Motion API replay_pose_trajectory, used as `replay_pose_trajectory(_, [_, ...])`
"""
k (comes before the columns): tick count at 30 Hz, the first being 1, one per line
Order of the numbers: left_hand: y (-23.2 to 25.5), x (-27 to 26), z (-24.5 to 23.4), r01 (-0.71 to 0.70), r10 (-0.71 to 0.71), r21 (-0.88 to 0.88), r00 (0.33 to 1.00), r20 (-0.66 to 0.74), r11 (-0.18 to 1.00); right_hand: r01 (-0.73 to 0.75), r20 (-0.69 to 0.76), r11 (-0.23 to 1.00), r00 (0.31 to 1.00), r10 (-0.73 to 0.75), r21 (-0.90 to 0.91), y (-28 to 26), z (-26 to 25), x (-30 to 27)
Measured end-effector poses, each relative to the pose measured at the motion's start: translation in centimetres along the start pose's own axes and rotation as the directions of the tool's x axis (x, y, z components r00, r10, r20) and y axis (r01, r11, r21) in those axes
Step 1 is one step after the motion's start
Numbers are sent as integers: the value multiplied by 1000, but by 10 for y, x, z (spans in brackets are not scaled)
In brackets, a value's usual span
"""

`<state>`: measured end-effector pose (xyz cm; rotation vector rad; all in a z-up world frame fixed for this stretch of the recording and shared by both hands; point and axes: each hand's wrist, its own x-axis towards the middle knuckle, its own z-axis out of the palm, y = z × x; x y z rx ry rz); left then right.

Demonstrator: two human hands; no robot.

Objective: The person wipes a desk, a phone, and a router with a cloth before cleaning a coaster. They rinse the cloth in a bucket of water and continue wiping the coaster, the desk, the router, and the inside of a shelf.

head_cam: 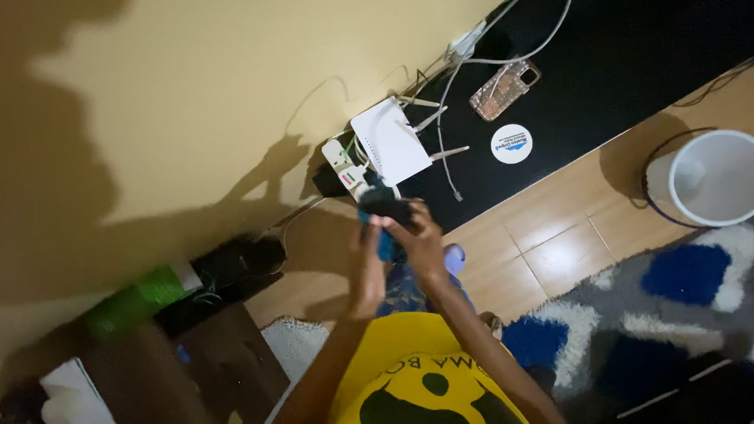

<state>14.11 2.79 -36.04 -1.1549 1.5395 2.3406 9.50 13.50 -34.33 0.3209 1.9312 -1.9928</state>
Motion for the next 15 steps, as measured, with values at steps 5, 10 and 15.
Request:
replay_pose_trajectory(5, [61,57,-36,-221,243,-277,969,49,935,73,202,994,975,-88,83,46,36,20])
replay_pose_trajectory(10, [112,106,-42,-224,319,546,944,-86,807,-426,277,858,894,351,287,66,-14,-11])
replay_pose_trajectory(15, [42,220,-62,-347,391,616,918,69,707,-360,211,861,930,300,361,134,-102,-36])
